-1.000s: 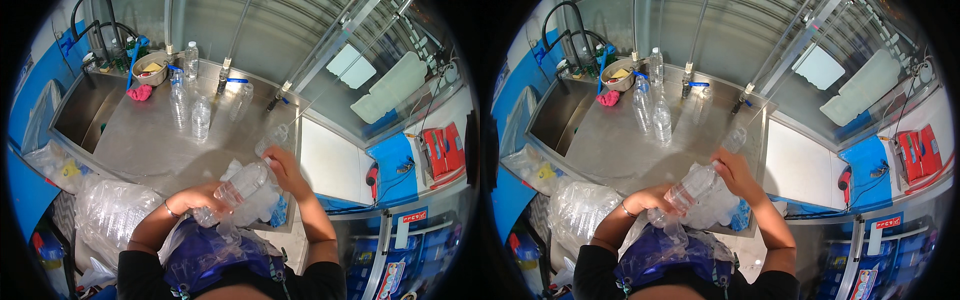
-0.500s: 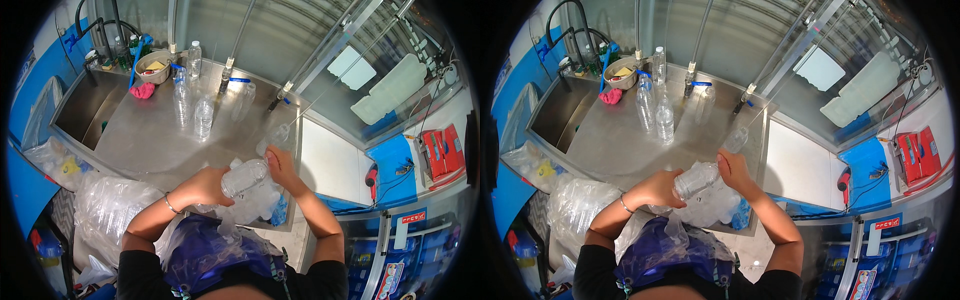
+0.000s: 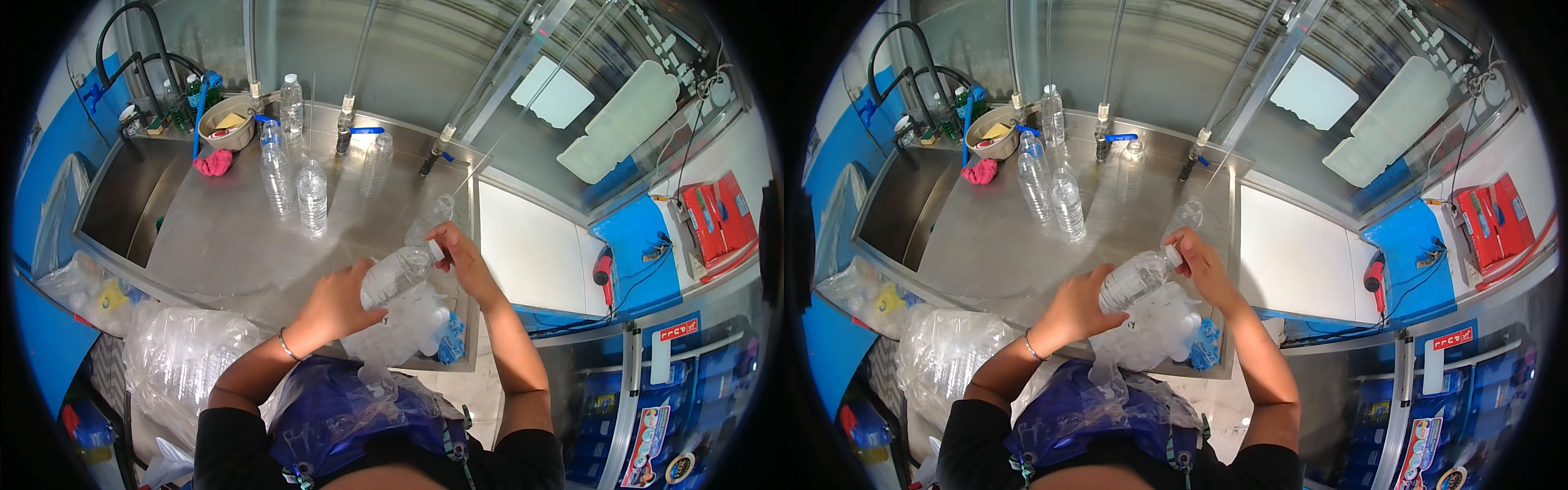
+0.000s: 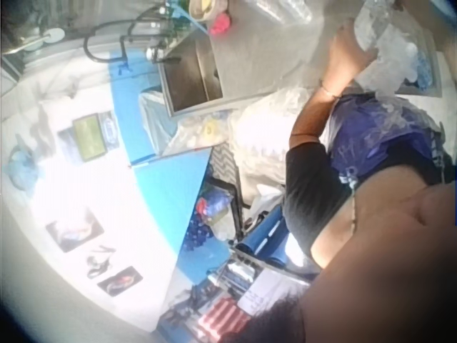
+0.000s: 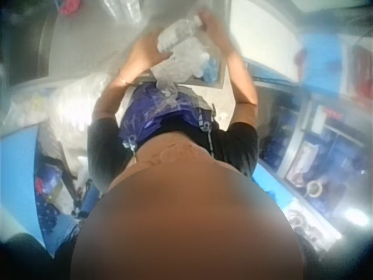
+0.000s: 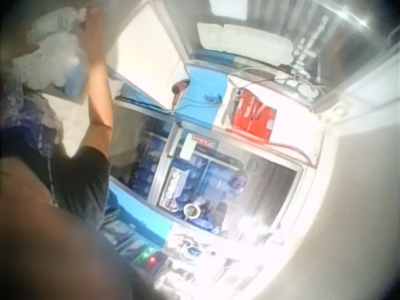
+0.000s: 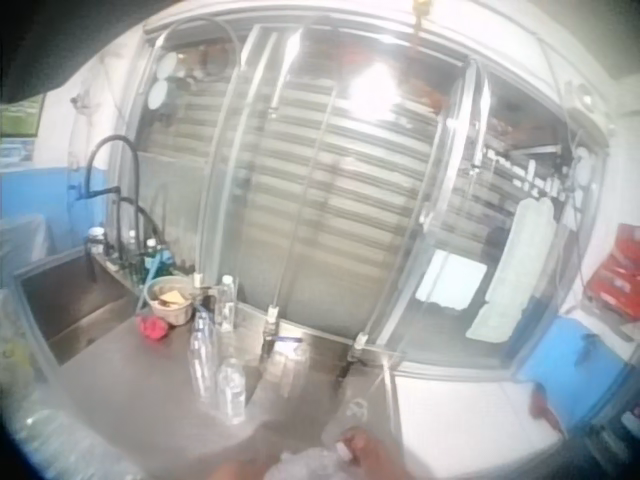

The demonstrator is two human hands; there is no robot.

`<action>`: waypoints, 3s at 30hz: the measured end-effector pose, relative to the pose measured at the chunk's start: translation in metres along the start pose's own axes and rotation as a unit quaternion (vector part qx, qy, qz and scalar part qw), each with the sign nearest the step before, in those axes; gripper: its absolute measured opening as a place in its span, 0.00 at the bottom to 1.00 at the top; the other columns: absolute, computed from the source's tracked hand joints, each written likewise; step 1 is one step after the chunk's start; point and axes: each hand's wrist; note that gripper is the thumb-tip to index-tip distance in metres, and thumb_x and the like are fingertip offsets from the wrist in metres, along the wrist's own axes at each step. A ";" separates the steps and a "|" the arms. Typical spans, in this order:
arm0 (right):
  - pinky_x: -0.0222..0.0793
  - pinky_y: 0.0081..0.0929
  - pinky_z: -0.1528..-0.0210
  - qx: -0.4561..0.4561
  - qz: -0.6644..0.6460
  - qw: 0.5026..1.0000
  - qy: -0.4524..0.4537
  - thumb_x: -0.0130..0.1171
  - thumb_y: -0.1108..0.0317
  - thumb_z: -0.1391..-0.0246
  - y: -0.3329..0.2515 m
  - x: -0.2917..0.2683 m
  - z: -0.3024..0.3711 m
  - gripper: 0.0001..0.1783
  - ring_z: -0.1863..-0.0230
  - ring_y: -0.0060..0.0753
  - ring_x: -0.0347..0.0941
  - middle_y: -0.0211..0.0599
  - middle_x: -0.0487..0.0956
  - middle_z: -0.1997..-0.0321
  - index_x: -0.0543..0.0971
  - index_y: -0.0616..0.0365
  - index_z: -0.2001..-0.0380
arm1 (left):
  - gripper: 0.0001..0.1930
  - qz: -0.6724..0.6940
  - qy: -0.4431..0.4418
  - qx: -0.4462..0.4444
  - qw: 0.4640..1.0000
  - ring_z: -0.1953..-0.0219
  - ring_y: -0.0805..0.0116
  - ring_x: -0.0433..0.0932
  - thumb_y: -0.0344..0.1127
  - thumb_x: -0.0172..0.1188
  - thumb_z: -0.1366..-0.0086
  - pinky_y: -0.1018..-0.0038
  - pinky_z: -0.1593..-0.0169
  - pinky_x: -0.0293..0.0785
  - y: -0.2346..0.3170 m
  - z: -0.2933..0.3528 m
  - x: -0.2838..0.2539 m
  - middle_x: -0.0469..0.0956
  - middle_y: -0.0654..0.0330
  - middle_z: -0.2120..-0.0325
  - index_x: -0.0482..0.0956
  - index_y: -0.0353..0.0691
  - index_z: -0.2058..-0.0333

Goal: The person fills empty plastic water bottles from a water treatment machine, caps them, and applies labels. They handle bottles one at a time, placing filled bottles on a stainless steel counter and organizing them into groups.

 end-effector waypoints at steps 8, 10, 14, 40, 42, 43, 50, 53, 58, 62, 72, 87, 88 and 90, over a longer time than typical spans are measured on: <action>0.60 0.21 0.69 -0.130 0.107 0.985 0.049 0.44 0.51 0.32 -0.019 0.011 0.001 0.23 0.73 0.20 0.63 0.29 0.70 0.75 0.75 0.61 0.69 | 0.42 0.153 -0.119 0.128 0.973 0.46 0.50 0.74 0.43 0.75 0.54 0.61 0.46 0.71 -0.026 -0.004 0.009 0.75 0.47 0.50 0.65 0.37 0.42; 0.60 0.22 0.70 -0.181 0.088 0.979 0.026 0.42 0.51 0.32 -0.025 0.015 -0.001 0.25 0.74 0.22 0.63 0.31 0.71 0.75 0.75 0.62 0.69 | 0.43 0.341 -0.273 0.142 0.889 0.46 0.56 0.75 0.38 0.75 0.54 0.62 0.46 0.72 -0.040 -0.014 0.016 0.76 0.51 0.50 0.63 0.36 0.40; 0.59 0.25 0.72 -0.207 0.111 0.972 -0.001 0.42 0.49 0.32 -0.034 0.018 -0.016 0.26 0.77 0.25 0.64 0.35 0.70 0.79 0.75 0.63 0.70 | 0.40 0.545 -0.385 0.021 0.744 0.55 0.60 0.79 0.33 0.74 0.53 0.67 0.51 0.74 -0.045 -0.010 0.045 0.80 0.58 0.57 0.64 0.36 0.42; 0.68 0.35 0.65 -0.318 0.109 0.937 -0.092 0.46 0.59 0.36 -0.051 0.014 -0.027 0.17 0.71 0.42 0.72 0.42 0.76 0.65 0.79 0.59 0.58 | 0.51 0.850 -0.454 0.065 0.258 0.67 0.54 0.81 0.45 0.74 0.60 0.64 0.67 0.79 -0.035 0.001 0.059 0.73 0.39 0.64 0.57 0.23 0.42; 0.70 0.34 0.64 -0.312 0.199 0.919 -0.136 0.50 0.65 0.41 -0.063 0.001 -0.027 0.15 0.68 0.43 0.75 0.41 0.78 0.59 0.78 0.58 0.54 | 0.52 0.848 -0.434 0.020 0.304 0.66 0.53 0.81 0.43 0.73 0.59 0.61 0.71 0.80 -0.046 0.004 0.049 0.70 0.38 0.57 0.54 0.24 0.39; 0.72 0.33 0.64 -0.311 0.231 0.909 -0.150 0.51 0.68 0.43 -0.068 -0.003 -0.026 0.16 0.66 0.44 0.76 0.40 0.79 0.56 0.78 0.57 0.53 | 0.53 0.845 -0.424 -0.001 0.326 0.66 0.52 0.80 0.41 0.72 0.59 0.60 0.72 0.81 -0.051 0.005 0.045 0.68 0.37 0.53 0.53 0.25 0.38; 0.72 0.27 0.68 -0.193 0.322 0.914 -0.152 0.56 0.79 0.57 -0.084 -0.003 -0.023 0.17 0.71 0.37 0.76 0.37 0.80 0.66 0.80 0.54 0.61 | 0.44 0.708 -0.398 0.027 0.583 0.62 0.56 0.81 0.41 0.72 0.57 0.66 0.61 0.81 -0.055 -0.001 0.022 0.77 0.47 0.61 0.64 0.25 0.42; 0.71 0.26 0.69 -0.161 0.318 0.922 -0.153 0.57 0.77 0.55 -0.080 -0.003 -0.030 0.11 0.74 0.34 0.75 0.37 0.79 0.72 0.79 0.57 0.65 | 0.43 0.519 -0.305 0.056 0.796 0.62 0.59 0.82 0.45 0.74 0.56 0.67 0.57 0.78 -0.039 -0.001 0.006 0.80 0.52 0.63 0.68 0.25 0.45; 0.67 0.28 0.72 0.025 0.234 0.953 -0.190 0.56 0.67 0.43 -0.074 -0.006 -0.040 0.08 0.76 0.41 0.73 0.45 0.76 0.76 0.77 0.63 0.67 | 0.37 0.128 -0.146 0.002 0.981 0.62 0.62 0.82 0.39 0.75 0.56 0.69 0.56 0.77 -0.007 0.014 -0.010 0.80 0.55 0.59 0.71 0.31 0.47; 0.66 0.34 0.73 0.014 0.209 0.971 -0.119 0.50 0.58 0.36 -0.067 0.002 -0.033 0.17 0.77 0.44 0.72 0.45 0.74 0.78 0.76 0.61 0.69 | 0.38 0.330 -0.175 -0.012 0.927 0.65 0.63 0.82 0.35 0.75 0.56 0.69 0.60 0.79 -0.018 0.012 -0.005 0.79 0.56 0.61 0.69 0.32 0.45; 0.63 0.32 0.72 -0.367 0.121 0.922 -0.024 0.40 0.54 0.32 -0.046 0.034 -0.032 0.25 0.76 0.41 0.70 0.39 0.76 0.75 0.77 0.61 0.73 | 0.54 0.819 -0.436 0.052 0.368 0.62 0.55 0.81 0.42 0.74 0.68 0.65 0.63 0.79 -0.046 0.009 0.054 0.77 0.47 0.61 0.60 0.31 0.39; 0.69 0.29 0.55 -0.289 0.201 0.927 -0.127 0.58 0.72 0.44 -0.091 -0.004 -0.042 0.16 0.54 0.38 0.73 0.40 0.76 0.53 0.76 0.60 0.51 | 0.40 0.628 -0.331 0.081 0.699 0.54 0.61 0.79 0.36 0.75 0.58 0.67 0.50 0.76 -0.087 0.002 0.022 0.78 0.53 0.58 0.69 0.33 0.45; 0.71 0.27 0.58 -0.299 0.210 0.929 -0.066 0.59 0.74 0.45 -0.094 -0.006 -0.043 0.16 0.55 0.36 0.73 0.39 0.76 0.53 0.77 0.59 0.52 | 0.39 0.588 -0.280 0.080 0.755 0.54 0.63 0.78 0.34 0.76 0.58 0.68 0.50 0.76 -0.090 0.003 0.021 0.78 0.54 0.57 0.70 0.35 0.45; 0.70 0.28 0.56 -0.381 0.180 0.882 0.211 0.59 0.77 0.47 -0.103 -0.003 -0.047 0.17 0.54 0.35 0.73 0.40 0.76 0.52 0.77 0.60 0.53 | 0.37 0.502 -0.160 0.060 0.848 0.52 0.67 0.77 0.30 0.76 0.57 0.69 0.49 0.75 -0.097 0.005 0.022 0.77 0.57 0.56 0.70 0.37 0.46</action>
Point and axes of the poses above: each hand's wrist, its own z-axis away from the middle knuckle, its own x-axis out of the palm, y = z × x
